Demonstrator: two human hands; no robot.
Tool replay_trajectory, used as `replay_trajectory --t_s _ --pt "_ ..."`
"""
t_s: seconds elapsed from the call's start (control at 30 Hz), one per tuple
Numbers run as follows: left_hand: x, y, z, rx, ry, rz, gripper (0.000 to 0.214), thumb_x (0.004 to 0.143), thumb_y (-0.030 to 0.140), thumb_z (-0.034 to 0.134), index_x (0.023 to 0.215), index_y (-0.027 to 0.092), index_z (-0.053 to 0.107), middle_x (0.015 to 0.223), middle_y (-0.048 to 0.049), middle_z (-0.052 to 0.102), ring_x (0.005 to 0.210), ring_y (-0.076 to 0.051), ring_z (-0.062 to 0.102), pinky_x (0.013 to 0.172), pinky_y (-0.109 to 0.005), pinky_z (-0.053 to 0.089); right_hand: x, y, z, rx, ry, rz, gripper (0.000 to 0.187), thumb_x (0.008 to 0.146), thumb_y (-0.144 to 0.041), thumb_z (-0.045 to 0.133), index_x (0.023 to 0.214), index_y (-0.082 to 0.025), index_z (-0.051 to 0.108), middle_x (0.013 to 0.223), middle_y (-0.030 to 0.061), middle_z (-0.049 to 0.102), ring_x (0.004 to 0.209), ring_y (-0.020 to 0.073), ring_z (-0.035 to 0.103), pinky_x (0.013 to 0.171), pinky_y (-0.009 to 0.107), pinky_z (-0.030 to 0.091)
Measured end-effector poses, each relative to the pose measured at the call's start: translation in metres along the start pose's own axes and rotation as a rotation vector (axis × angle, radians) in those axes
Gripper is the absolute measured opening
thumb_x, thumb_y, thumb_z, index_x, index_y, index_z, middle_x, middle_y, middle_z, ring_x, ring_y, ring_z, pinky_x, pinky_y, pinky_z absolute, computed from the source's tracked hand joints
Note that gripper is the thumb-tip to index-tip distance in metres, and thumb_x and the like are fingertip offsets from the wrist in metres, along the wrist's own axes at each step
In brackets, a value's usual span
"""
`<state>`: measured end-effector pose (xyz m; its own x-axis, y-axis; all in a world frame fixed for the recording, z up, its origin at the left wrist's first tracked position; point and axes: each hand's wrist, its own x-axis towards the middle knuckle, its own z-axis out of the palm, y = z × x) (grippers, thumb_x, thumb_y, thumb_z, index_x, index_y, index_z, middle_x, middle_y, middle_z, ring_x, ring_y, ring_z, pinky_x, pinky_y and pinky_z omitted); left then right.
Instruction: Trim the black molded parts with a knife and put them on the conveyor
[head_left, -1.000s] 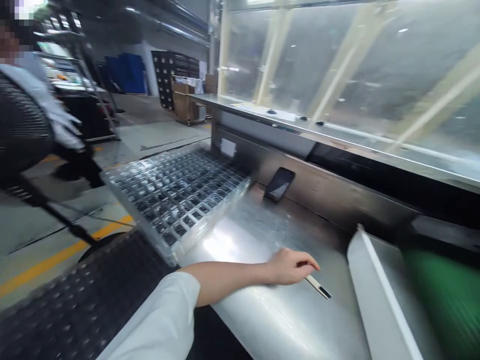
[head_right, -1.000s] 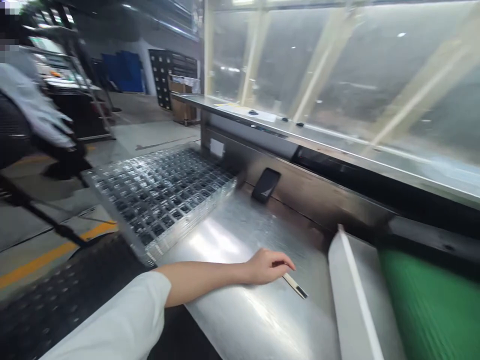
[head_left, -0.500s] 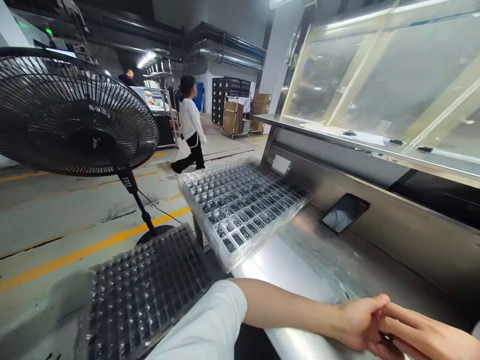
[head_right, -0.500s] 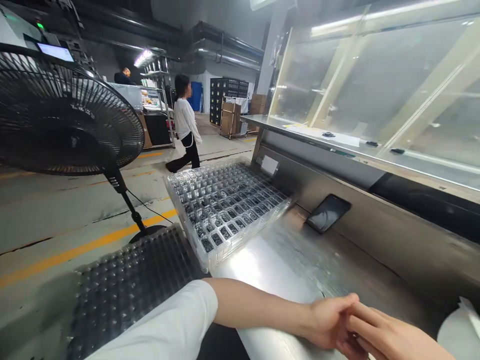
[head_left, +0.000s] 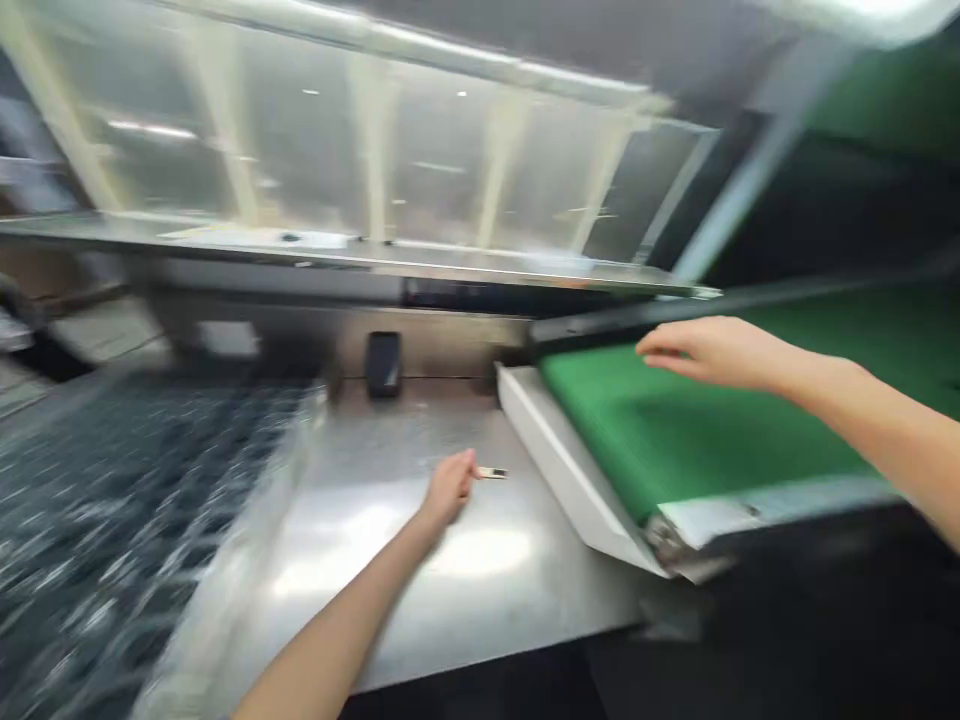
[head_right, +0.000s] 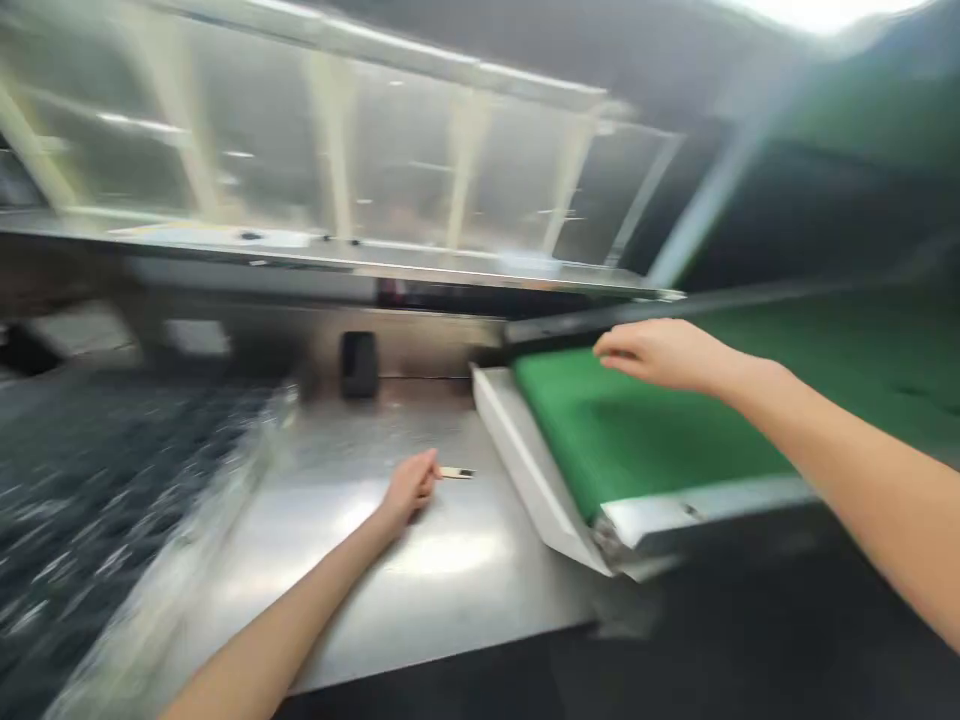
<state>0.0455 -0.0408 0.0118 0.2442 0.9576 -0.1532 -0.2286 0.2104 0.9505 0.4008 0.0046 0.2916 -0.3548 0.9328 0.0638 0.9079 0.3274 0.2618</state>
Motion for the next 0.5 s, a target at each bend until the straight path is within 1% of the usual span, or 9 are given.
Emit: replay_trajectory --t_s 0.03,0.07,0.13,0.17,0.23,0.3,0.37,0.43,0.5 --pt "0.005 -0.006 0.000 0.029 -0.010 0.054 0.066 0.073 0.085 0.067 0.076 0.020 0.055 0.049 0.0131 0.023 0.045 -0.006 0.015 0.045 -0.021 0.010 -0.018 0.025 -0.009 -0.029 -0.015 0.167 0.030 0.101 -0.041 0.052 0.117 -0.030 0.076 0.127 0.0031 0.074 0.115 0.0273 0.066 0.102 0.040 0.050" --pt "0.010 -0.012 0.000 0.058 -0.029 0.082 0.067 0.071 0.084 0.069 0.082 0.019 0.059 0.049 0.0134 0.024 0.045 -0.006 0.016 0.045 -0.021 0.011 -0.037 0.051 -0.015 -0.046 -0.016 0.356 0.029 0.104 -0.040 0.054 0.122 -0.029 0.075 0.130 0.0021 0.073 0.117 0.0255 0.064 0.103 0.037 0.048" --pt "0.015 -0.022 0.000 0.101 -0.067 0.117 0.070 0.073 0.081 0.070 0.100 0.017 0.064 0.050 0.0135 0.028 0.044 -0.007 0.020 0.045 -0.021 0.014 -0.079 0.100 -0.020 -0.073 0.007 0.639 0.032 0.108 -0.039 0.055 0.130 -0.026 0.073 0.132 0.0053 0.072 0.116 0.0252 0.062 0.100 0.037 0.046" --pt "0.015 -0.024 0.001 0.121 -0.079 0.120 0.072 0.073 0.080 0.070 0.106 0.016 0.063 0.049 0.0134 0.030 0.044 -0.008 0.021 0.045 -0.021 0.015 -0.100 0.121 -0.020 -0.080 0.020 0.757 0.034 0.109 -0.039 0.055 0.133 -0.023 0.073 0.133 0.0077 0.071 0.115 0.0255 0.062 0.098 0.037 0.046" --pt "0.011 -0.025 0.002 0.158 -0.091 0.108 0.078 0.072 0.081 0.071 0.112 0.015 0.063 0.049 0.0128 0.033 0.045 -0.008 0.024 0.046 -0.021 0.016 -0.137 0.155 -0.014 -0.076 0.033 0.930 0.034 0.110 -0.038 0.057 0.132 -0.018 0.074 0.131 0.0119 0.071 0.113 0.0262 0.062 0.095 0.039 0.045" --pt "0.007 -0.023 0.003 0.195 -0.099 0.084 0.081 0.071 0.083 0.071 0.113 0.014 0.063 0.050 0.0120 0.034 0.046 -0.008 0.024 0.047 -0.021 0.015 -0.164 0.181 -0.005 -0.056 0.035 1.041 0.033 0.109 -0.037 0.060 0.128 -0.017 0.076 0.131 0.0132 0.071 0.113 0.0261 0.060 0.094 0.040 0.044" --pt "0.005 -0.021 0.002 0.229 -0.111 0.061 0.081 0.074 0.083 0.070 0.114 0.013 0.065 0.053 0.0109 0.036 0.048 -0.008 0.025 0.048 -0.020 0.016 -0.182 0.201 0.005 -0.040 0.044 1.096 0.033 0.109 -0.039 0.061 0.128 -0.019 0.077 0.134 0.0130 0.070 0.114 0.0258 0.059 0.094 0.041 0.044" --pt "0.006 -0.020 0.000 0.252 -0.112 0.045 0.079 0.076 0.083 0.070 0.114 0.014 0.067 0.057 0.0095 0.038 0.049 -0.007 0.026 0.049 -0.020 0.018 -0.194 0.216 0.015 -0.038 0.051 1.115 0.035 0.109 -0.042 0.060 0.133 -0.021 0.075 0.136 0.0135 0.068 0.114 0.0258 0.059 0.093 0.041 0.045" --pt "0.007 -0.021 -0.002 0.252 -0.105 0.030 0.079 0.075 0.083 0.071 0.113 0.015 0.068 0.058 0.0090 0.037 0.050 -0.008 0.026 0.049 -0.020 0.018 -0.201 0.230 0.024 -0.054 0.042 1.094 0.036 0.108 -0.040 0.062 0.134 -0.019 0.075 0.134 0.0170 0.068 0.114 0.0271 0.060 0.093 0.043 0.045"
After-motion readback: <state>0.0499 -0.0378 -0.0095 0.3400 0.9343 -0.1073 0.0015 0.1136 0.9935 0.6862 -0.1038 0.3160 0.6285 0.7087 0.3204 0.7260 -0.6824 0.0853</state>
